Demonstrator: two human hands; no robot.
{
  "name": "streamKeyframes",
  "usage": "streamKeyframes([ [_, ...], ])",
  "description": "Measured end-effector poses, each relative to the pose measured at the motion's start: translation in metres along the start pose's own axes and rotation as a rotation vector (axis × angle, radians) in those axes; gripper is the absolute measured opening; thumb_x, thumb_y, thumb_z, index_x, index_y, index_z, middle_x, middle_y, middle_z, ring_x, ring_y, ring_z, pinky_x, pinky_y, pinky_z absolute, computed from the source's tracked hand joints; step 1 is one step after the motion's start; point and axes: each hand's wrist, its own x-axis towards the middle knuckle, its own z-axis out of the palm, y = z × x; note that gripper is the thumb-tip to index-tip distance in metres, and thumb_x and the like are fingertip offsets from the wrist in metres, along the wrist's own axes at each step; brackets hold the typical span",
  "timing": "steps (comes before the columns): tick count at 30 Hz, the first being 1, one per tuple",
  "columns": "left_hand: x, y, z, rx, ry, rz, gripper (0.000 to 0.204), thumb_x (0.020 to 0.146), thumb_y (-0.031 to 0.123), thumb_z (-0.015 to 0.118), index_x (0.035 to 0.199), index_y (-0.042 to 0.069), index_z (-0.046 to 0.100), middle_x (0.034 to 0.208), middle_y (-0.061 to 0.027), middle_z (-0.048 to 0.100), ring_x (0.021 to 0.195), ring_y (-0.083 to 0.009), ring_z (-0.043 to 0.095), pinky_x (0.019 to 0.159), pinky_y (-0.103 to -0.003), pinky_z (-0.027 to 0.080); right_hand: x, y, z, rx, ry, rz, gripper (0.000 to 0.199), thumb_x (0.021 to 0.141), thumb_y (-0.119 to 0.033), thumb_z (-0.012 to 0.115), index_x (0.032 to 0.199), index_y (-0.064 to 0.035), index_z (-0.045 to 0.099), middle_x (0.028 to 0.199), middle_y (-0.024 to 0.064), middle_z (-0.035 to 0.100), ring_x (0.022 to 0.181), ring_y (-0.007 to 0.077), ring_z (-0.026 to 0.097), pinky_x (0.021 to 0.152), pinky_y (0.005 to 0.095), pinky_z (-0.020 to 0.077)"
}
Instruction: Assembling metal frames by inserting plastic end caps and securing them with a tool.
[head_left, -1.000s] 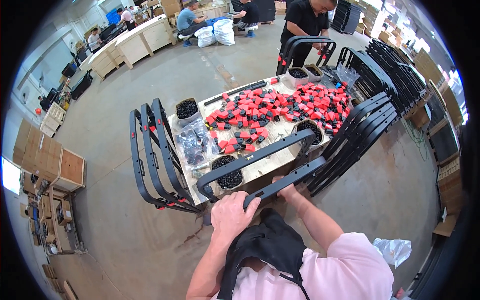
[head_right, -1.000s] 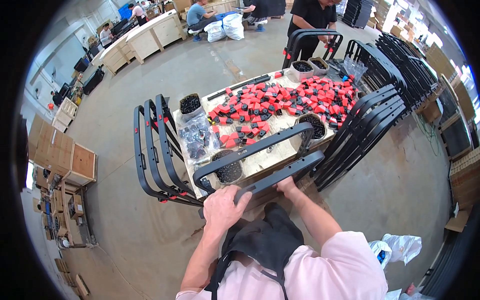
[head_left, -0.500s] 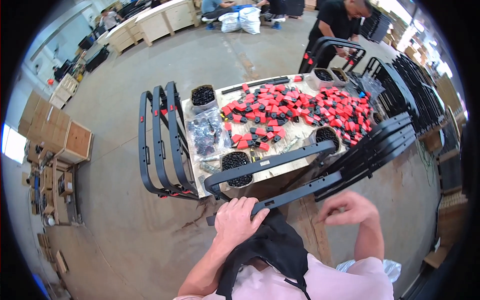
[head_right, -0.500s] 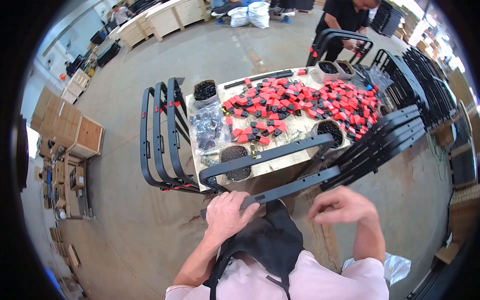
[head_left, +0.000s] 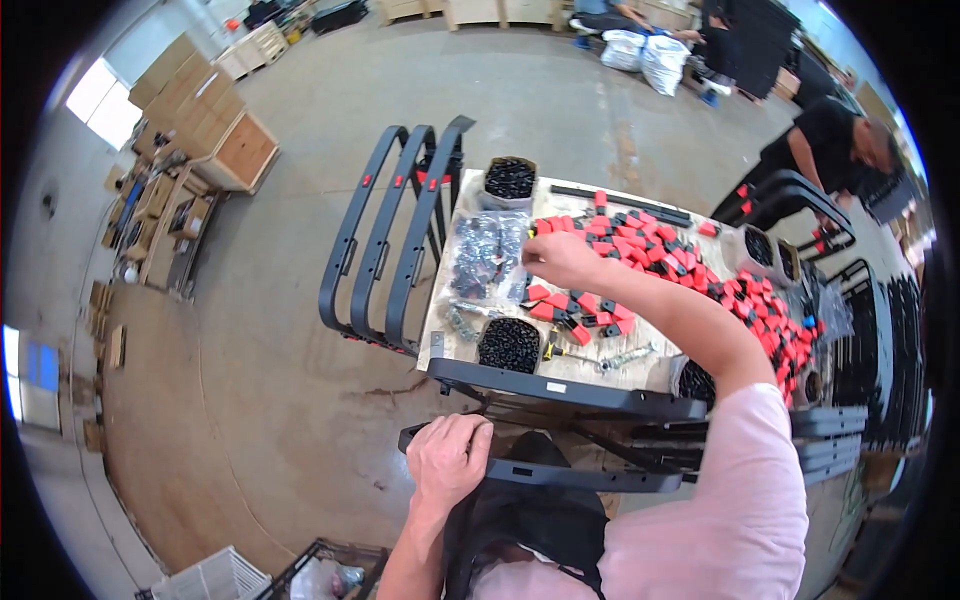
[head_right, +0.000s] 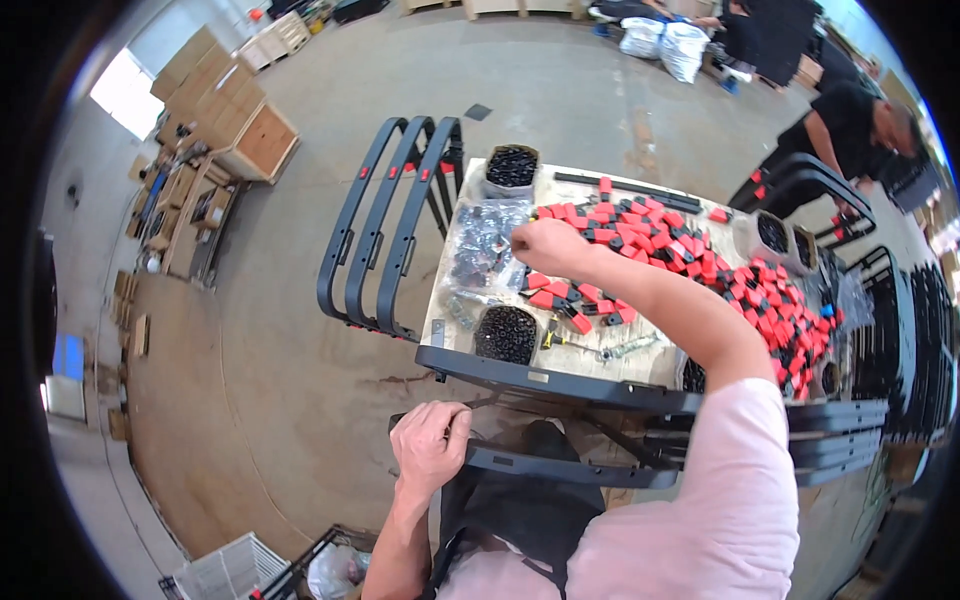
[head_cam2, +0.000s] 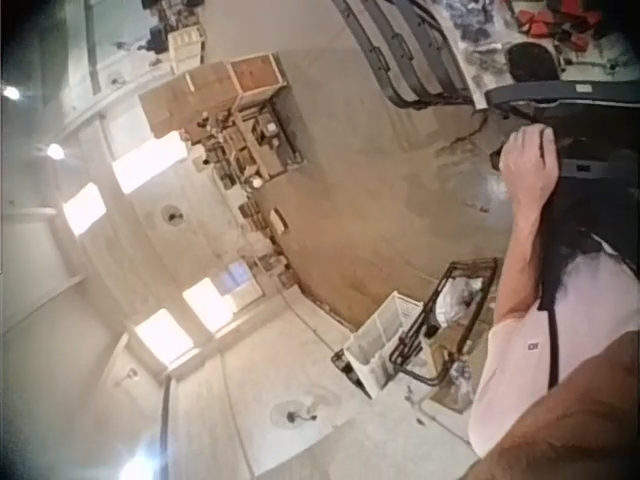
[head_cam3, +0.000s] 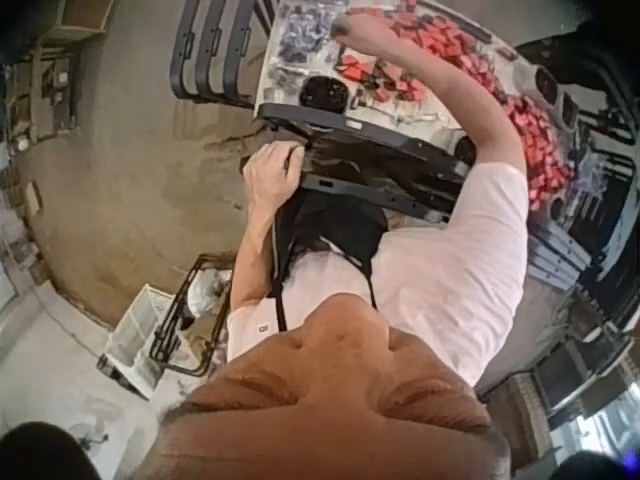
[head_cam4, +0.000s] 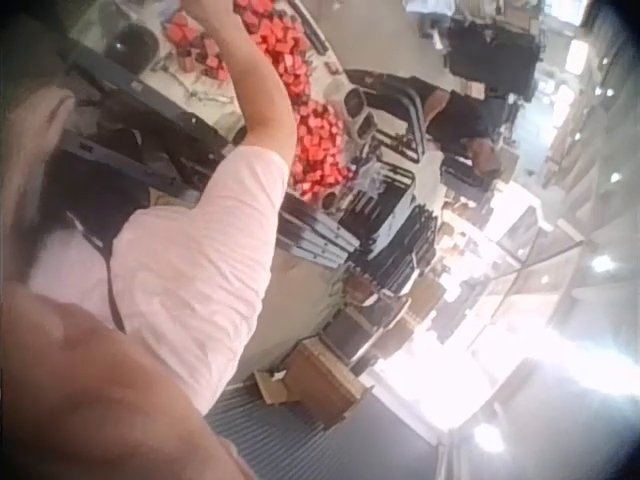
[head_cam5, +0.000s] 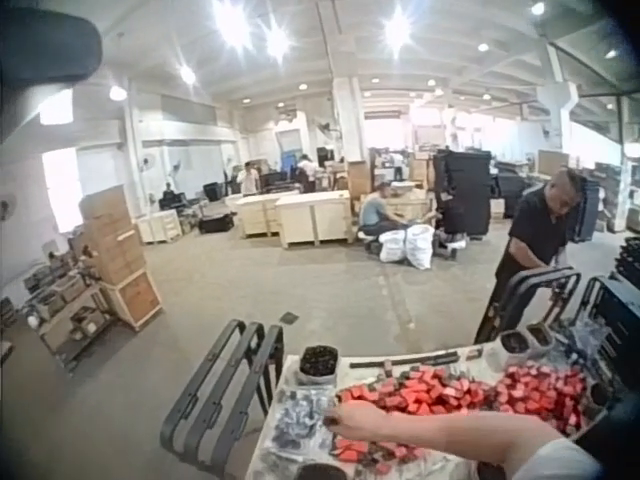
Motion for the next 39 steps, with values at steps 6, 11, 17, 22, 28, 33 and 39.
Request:
streamKeyframes([
  [6,-0.002,0.009,-0.002,0.050,0.023,-0.072,0.010,0.088,0.017,0.082,0.085,0.011,0.075,0.079,-0.0038,0.073,0.071,-0.0257,0.070,0.067,-0.038,0.053,0.110,0.052,0.121,-0.113,-0.117,0.009,0.021,0.097,-0.019,0.064,0.107,-0.0057,0.076,0.104,0.0211,0.079,0.102,0.0409,0.077,0.091,0.0533,0.0602],
  [11,0.000,0.006,-0.002,0.050,0.067,-0.108,0.008,0.081,0.009,0.083,0.083,0.010,0.074,0.075,-0.0043,0.071,0.065,-0.0254,0.065,0.062,-0.037,0.049,0.113,0.076,0.146,-0.448,-0.357,0.031,0.025,0.101,-0.018,0.061,0.120,-0.0043,0.071,0.116,0.0222,0.079,0.108,0.0406,0.078,0.094,0.0534,0.0613],
  [17,0.007,0.003,0.002,0.043,0.061,-0.097,0.009,0.080,0.010,0.083,0.082,0.011,0.074,0.074,-0.0035,0.071,0.063,-0.0245,0.063,0.061,-0.037,0.048,0.105,0.084,0.142,-0.447,-0.322,0.055,0.030,0.105,-0.020,0.060,0.131,-0.0070,0.062,0.113,0.0230,0.078,0.106,0.0416,0.078,0.089,0.0530,0.0625],
  [22,0.014,0.006,0.004,0.077,0.042,-0.099,0.010,0.083,0.016,0.084,0.081,0.014,0.074,0.072,-0.0011,0.068,0.064,-0.0222,0.064,0.061,-0.037,0.047,0.094,0.084,0.123,-0.304,-0.185,-0.016,0.026,0.106,-0.027,0.062,0.120,-0.0071,0.070,0.109,0.0196,0.079,0.103,0.0371,0.078,0.087,0.0503,0.0621],
  [28,0.012,0.007,0.004,0.017,0.031,-0.100,0.008,0.084,0.014,0.082,0.083,0.012,0.075,0.074,-0.0017,0.070,0.066,-0.0231,0.065,0.062,-0.037,0.049,0.047,0.032,0.053,0.342,-0.012,0.076,0.033,0.103,-0.021,0.071,0.132,-0.0047,0.071,0.104,0.0154,0.079,0.092,0.0268,0.077,0.083,0.0414,0.0604],
  [33,0.010,0.008,-0.003,-0.049,0.031,-0.054,0.006,0.086,0.013,0.081,0.086,0.011,0.075,0.078,-0.0032,0.072,0.068,-0.0249,0.067,0.064,-0.038,0.051,-0.029,-0.023,-0.003,0.764,0.067,0.073,0.025,0.105,-0.011,0.071,0.129,-0.0001,0.070,0.103,0.0059,0.076,0.097,0.0116,0.072,0.088,0.0304,0.0589],
  [39,0.013,-0.001,-0.014,-0.216,-0.084,-0.075,0.010,0.090,0.013,0.079,0.098,0.008,0.078,0.083,-0.0066,0.074,0.071,-0.0241,0.070,0.065,-0.037,0.054,-0.111,-0.090,-0.063,0.770,0.126,0.133,0.022,0.105,-0.009,0.073,0.124,0.0006,0.070,0.109,0.0050,0.074,0.097,0.0091,0.069,0.087,0.0281,0.0575],
])
